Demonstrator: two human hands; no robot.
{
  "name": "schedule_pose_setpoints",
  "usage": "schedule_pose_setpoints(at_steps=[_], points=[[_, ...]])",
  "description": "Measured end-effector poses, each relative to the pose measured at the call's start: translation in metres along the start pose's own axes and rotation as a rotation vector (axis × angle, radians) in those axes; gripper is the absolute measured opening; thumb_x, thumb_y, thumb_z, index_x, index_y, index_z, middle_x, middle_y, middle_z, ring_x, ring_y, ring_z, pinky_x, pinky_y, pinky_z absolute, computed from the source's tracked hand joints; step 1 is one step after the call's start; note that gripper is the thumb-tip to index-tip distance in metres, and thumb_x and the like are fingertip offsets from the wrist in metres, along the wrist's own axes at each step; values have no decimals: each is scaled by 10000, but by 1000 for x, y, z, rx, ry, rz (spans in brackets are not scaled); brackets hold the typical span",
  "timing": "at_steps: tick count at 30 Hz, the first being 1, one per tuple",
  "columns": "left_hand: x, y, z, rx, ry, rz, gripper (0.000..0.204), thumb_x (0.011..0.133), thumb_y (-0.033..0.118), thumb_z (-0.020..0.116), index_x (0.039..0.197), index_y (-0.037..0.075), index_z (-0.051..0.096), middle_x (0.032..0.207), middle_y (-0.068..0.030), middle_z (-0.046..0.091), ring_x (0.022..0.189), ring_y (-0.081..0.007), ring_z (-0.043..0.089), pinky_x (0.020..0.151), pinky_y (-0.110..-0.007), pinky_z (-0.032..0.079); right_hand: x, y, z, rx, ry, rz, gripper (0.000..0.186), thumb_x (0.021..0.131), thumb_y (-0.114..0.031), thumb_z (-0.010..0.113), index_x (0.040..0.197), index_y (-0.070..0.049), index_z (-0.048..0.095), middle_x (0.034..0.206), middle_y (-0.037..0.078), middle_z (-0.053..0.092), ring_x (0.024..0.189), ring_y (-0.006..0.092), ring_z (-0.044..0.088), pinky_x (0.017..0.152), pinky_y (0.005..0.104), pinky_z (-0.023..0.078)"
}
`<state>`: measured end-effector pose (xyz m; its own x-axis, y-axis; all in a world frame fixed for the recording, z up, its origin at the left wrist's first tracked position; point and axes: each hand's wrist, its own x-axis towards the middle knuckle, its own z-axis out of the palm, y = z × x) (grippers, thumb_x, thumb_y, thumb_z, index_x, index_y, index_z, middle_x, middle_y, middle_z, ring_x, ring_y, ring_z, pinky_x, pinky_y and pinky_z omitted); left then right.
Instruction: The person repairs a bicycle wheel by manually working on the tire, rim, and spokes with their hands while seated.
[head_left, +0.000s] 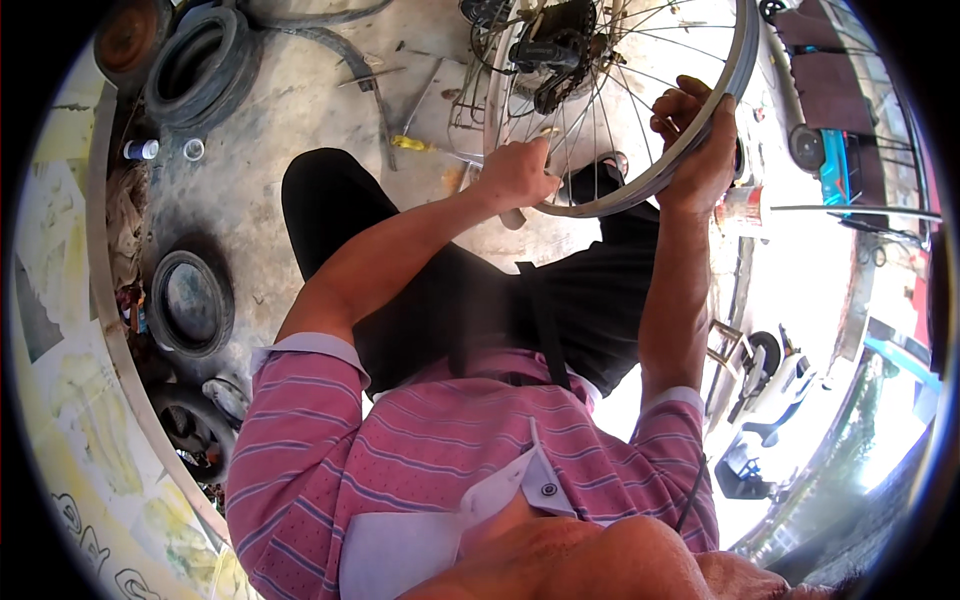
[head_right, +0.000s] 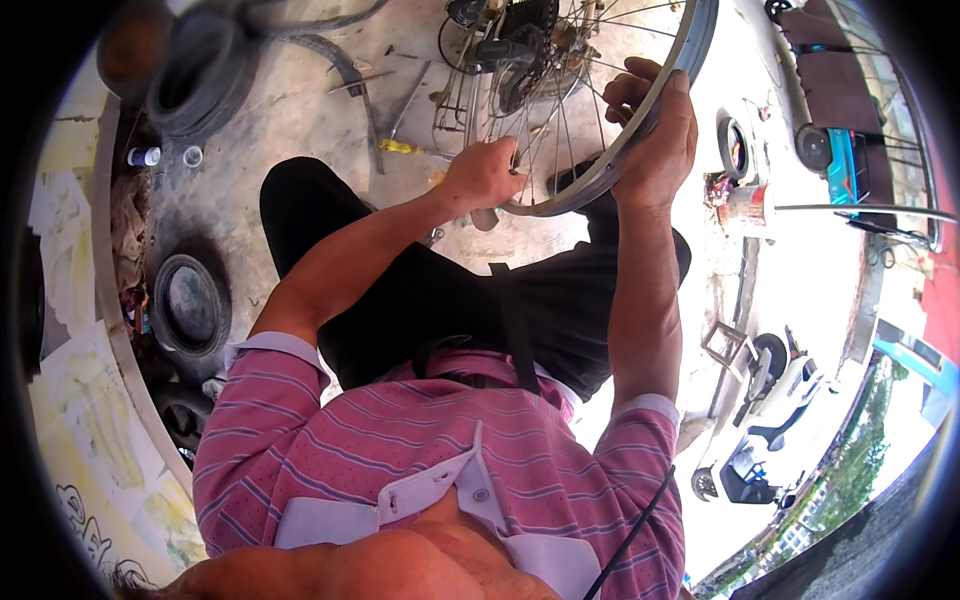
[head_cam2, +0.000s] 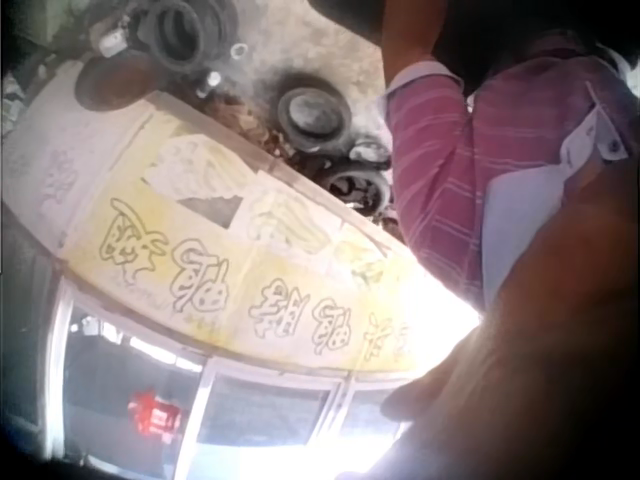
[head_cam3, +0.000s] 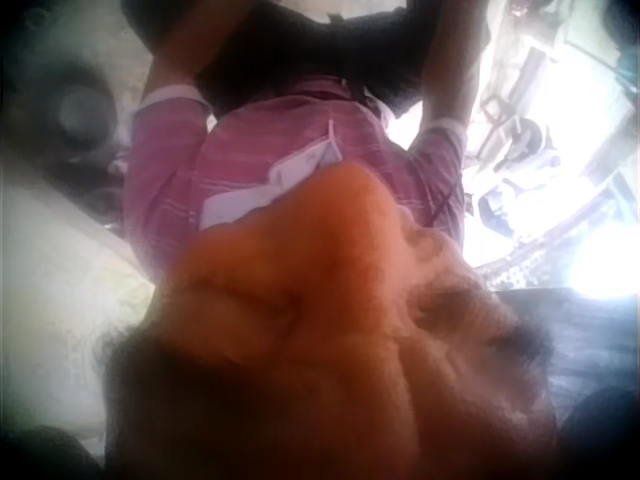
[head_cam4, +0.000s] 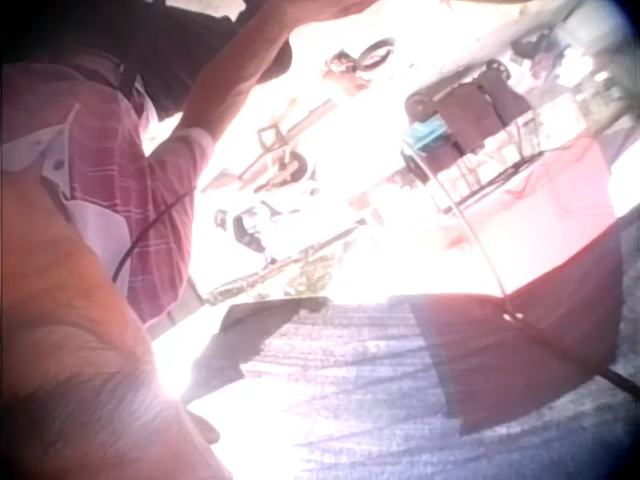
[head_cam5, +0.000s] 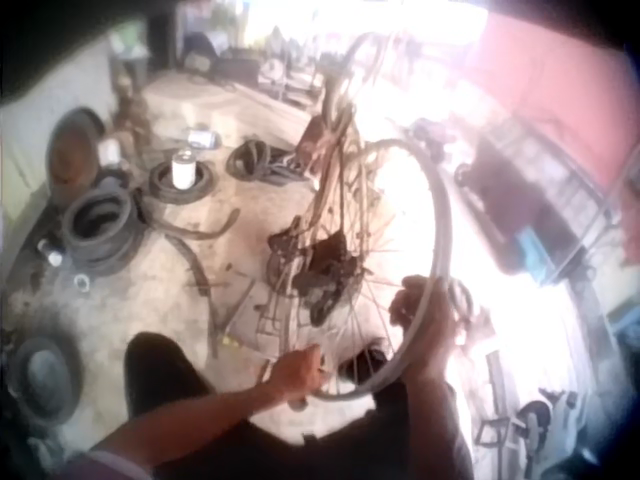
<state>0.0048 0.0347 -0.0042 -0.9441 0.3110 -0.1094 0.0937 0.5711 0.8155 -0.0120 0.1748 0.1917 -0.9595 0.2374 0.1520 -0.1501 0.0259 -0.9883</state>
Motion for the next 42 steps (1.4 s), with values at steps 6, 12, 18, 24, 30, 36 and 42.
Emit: schedule_pose_setpoints(at_steps=[6, 12, 18, 24, 30, 36, 42], points=[[10, -21, -4, -281, -221, 40, 314, 859, 196, 741, 1070, -7, 626, 979, -144, 725, 867, -264, 700, 778, -372, 552, 10, -8, 2, -78, -24, 23, 594, 1047, -471, 367, 1189, 42, 631, 816, 70, 669, 754, 155, 565, 742, 305, 439], [7, -14, -32, -1172, -802, -12, 285, 976, 56, 638, 1250, 1, 583, 1193, -45, 672, 939, -64, 614, 774, -228, 530, 48, -30, -5, 38, -42, 126, 561, 1042, -476, 424, 1205, 11, 652, 853, 74, 708, 818, 172, 655, 758, 299, 504], [11, -11, -37, -953, -758, -1, 256, 926, 129, 738, 1137, 19, 641, 1015, -27, 707, 830, -69, 627, 700, -220, 502, 46, -27, -1, 7, -38, 119, 562, 1044, -473, 417, 1197, 11, 658, 858, 75, 707, 801, 160, 655, 734, 286, 511], [8, -6, -36, -470, -481, 87, 310, 850, 225, 833, 991, 4, 667, 784, -7, 675, 696, -83, 617, 642, -267, 496, 26, -21, 1, -42, -10, 79, 593, 1046, -479, 378, 1198, 33, 636, 846, 74, 690, 794, 169, 617, 763, 306, 473], [8, -20, -25, -371, -395, 37, 403, 783, 332, 857, 922, -5, 687, 806, -113, 710, 725, -213, 683, 679, -353, 530, 10, -7, 2, -39, -15, 41, 585, 1054, -459, 357, 1200, 38, 629, 843, 73, 685, 776, 162, 591, 740, 304, 452], [6, -19, -14, -17, -155, 28, 439, 734, 389, 832, 906, 8, 696, 859, -194, 714, 807, -341, 709, 737, -413, 544, -8, 11, -6, -3, -17, -21, 591, 1050, -471, 391, 1188, 52, 628, 840, 102, 679, 789, 169, 589, 738, 318, 446], [16, -27, -2, 1, -160, 20, 417, 746, 375, 770, 932, 10, 686, 895, -199, 720, 877, -384, 699, 778, -451, 548, -13, 22, -4, 10, -28, -44, 590, 1060, -453, 361, 1188, 63, 616, 854, 111, 671, 798, 179, 589, 742, 336, 452]])
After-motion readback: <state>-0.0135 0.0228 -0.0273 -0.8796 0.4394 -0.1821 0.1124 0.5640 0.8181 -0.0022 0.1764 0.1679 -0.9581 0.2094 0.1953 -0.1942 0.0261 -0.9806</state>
